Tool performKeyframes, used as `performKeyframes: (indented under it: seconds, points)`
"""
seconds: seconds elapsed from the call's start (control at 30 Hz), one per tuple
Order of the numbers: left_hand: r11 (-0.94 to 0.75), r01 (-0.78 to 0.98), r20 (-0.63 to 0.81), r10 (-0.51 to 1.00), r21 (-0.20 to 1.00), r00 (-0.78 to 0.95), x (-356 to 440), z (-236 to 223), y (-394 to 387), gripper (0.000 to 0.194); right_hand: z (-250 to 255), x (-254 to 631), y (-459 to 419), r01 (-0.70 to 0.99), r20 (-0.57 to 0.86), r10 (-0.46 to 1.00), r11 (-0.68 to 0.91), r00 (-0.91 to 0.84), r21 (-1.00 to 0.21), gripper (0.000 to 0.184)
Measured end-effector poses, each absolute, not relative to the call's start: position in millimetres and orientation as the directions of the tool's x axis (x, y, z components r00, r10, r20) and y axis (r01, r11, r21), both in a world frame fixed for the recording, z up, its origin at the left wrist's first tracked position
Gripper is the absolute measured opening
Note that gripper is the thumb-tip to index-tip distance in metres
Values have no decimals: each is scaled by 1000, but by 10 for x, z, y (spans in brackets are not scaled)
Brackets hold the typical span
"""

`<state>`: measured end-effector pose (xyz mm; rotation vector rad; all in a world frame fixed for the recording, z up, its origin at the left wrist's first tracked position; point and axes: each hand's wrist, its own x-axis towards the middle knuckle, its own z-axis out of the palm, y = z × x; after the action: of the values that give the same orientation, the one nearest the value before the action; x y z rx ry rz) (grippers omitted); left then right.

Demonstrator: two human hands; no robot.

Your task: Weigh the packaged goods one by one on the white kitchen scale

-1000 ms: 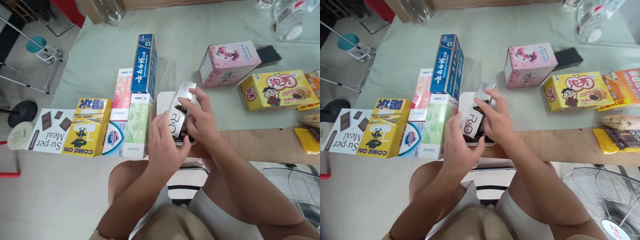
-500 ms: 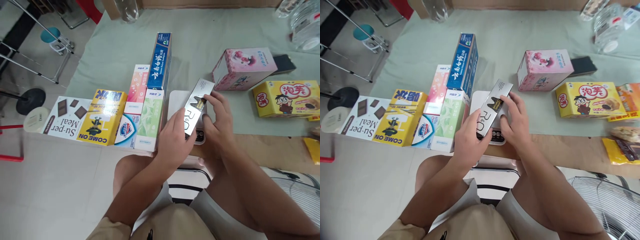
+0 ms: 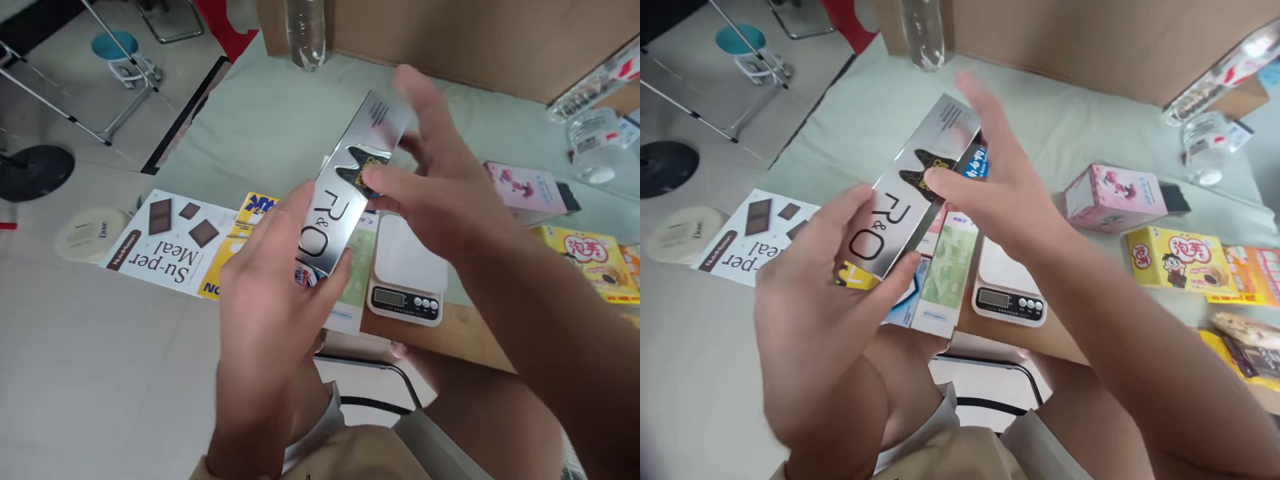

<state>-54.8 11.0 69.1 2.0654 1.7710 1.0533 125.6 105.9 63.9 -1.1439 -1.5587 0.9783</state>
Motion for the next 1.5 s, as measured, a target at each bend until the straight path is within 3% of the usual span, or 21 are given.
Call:
performKeyframes:
  seconds: [0.1, 0.2, 0.33, 0.5, 0.57, 0.63, 0.7, 0.73, 0.8, 0.9, 1.07, 1.17, 1.27, 1.33, 1.4, 1.5]
  points:
    - [-180, 772, 294, 956, 610, -9, -909, 620, 202, 64, 820, 879, 1480, 155, 13, 987, 38, -159, -987, 59]
    - [-128, 795, 250, 968, 593, -30, -1185, 442, 233, 67, 888, 608, 1859, 218, -2, 996, 17, -89, -976, 56]
    - [-160, 831, 253, 967, 533, 24, -1302, 200, 249, 51, 671, 487, 2360, 414, -60, 996, -26, -68, -910, 59]
    - [-174, 838, 218, 974, 517, 68, -1253, 164, 296, 39, 202, 580, 2707, 554, -100, 931, 121, -352, -823, 70]
    - [-162, 858, 204, 977, 487, 69, -1239, 176, 322, 34, 128, 598, 2718, 674, -98, 898, 246, -429, -697, 76]
    - [-150, 875, 192, 979, 461, 66, -1232, 173, 342, 31, 130, 600, 2718, 813, -64, 884, 394, -462, -429, 78]
    - [-148, 877, 192, 979, 457, 65, -1225, 160, 352, 30, 149, 625, 2770, 845, -5, 860, 502, -511, -185, 69]
    - [-147, 876, 196, 979, 459, 62, -1221, 152, 354, 31, 144, 657, 2829, 835, 24, 844, 534, -536, -131, 56]
    - [-143, 878, 207, 977, 458, 51, -1211, 139, 355, 31, 85, 756, 3005, 828, 42, 839, 543, -543, -136, 34]
    - [-134, 884, 224, 974, 448, 35, -1200, 128, 356, 30, -92, 912, 3308, 886, -71, 904, 393, -421, -246, 53]
    - [-162, 882, 252, 966, 443, 51, -1202, 109, 363, 32, -353, 922, 3537, 920, -174, 938, 237, -301, -313, 27]
    - [-171, 884, 262, 963, 436, 57, -1204, 103, 366, 32, -515, 921, 3613, 866, -174, 875, 384, -452, -319, 32]
    - [-162, 887, 259, 965, 433, 50, -1197, 109, 374, 31, -700, 998, 3741, 681, -63, 706, 651, -705, -335, 48]
    - [-162, 885, 259, 965, 437, 49, -1192, 113, 377, 32, -753, 1007, 3797, 589, 6, 629, 732, -778, -341, 54]
    - [-158, 881, 253, 966, 446, 45, -1191, 114, 369, 31, -677, 926, 3765, 611, -2, 653, 709, -758, -352, 55]
    - [-144, 867, 229, 973, 477, 36, -1200, 113, 333, 32, -285, 702, 3462, 795, -63, 822, 523, -566, -307, 59]
